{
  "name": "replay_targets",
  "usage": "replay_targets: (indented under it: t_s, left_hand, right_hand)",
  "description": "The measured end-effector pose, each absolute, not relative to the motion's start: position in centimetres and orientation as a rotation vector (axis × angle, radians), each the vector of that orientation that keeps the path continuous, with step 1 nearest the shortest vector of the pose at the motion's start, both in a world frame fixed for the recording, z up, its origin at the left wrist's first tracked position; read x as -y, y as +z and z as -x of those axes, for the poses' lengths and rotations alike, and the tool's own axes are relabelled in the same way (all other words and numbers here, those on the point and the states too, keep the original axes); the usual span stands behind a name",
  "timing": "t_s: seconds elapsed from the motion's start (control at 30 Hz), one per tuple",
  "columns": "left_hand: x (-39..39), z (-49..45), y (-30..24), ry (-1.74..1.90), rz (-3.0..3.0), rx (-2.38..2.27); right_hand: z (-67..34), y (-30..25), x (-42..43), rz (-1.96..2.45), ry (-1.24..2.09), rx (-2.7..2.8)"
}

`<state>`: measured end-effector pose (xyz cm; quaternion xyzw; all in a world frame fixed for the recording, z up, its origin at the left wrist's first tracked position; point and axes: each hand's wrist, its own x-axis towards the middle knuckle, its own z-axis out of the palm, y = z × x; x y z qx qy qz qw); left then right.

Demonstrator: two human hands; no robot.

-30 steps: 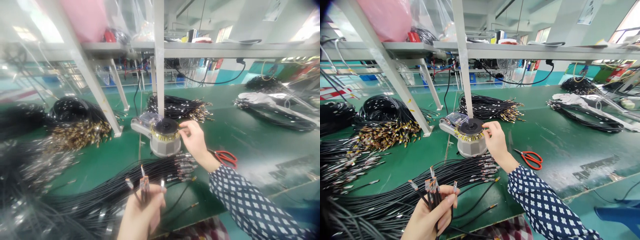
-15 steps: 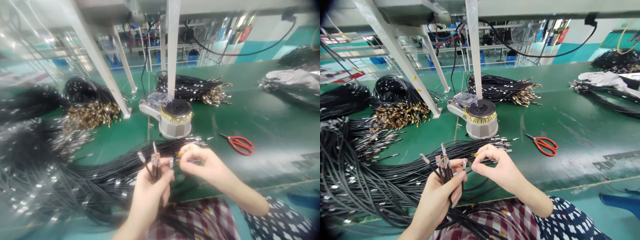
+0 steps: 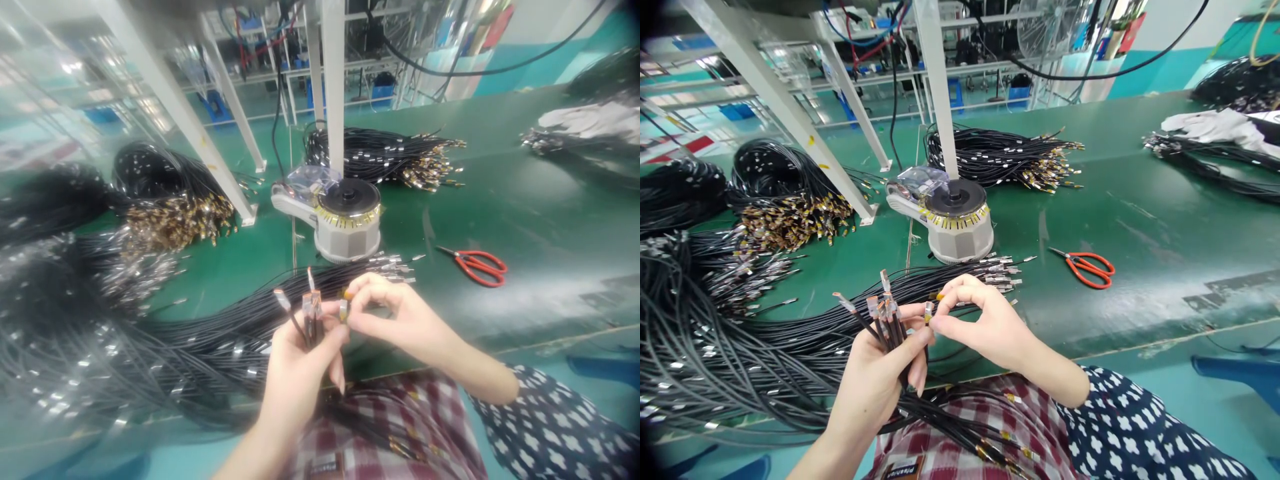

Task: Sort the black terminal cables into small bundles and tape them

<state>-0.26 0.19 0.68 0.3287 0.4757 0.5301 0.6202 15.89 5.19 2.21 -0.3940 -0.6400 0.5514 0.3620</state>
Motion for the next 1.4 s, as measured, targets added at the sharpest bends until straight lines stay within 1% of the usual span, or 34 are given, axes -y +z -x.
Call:
replay_targets:
  t_s: [0.47,0.87,1.0,1.2,1.4]
  left_hand:
    - [-0.1,-0.1,1.3,1.219,-0.75,-1.129]
    - [-0.5,-0.2,1.4,1.273,-0.774,-1.136]
    - [-0.4,0.0,1.6,1.255,-0.737,-1.093]
    - [-0.4,0.3,2.0,1.216,-0.657,-1.161]
    - [-0.4,0.4,1.7,1.247,-0.693,-1.107]
  right_hand:
    - [-15.7,2.1,-5.2,1.025,1.348,1.642]
    - [-14.9,2.2,-4.3,1.134,1.259,1.608]
    - [-14.9,2.3,-4.3,1.126,1.242,1.612]
    - [-15.1,2.7,-4.6,1.064,1.253,1.683]
    - [-14.9,2.8,-4.9,1.083,1.232,1.657]
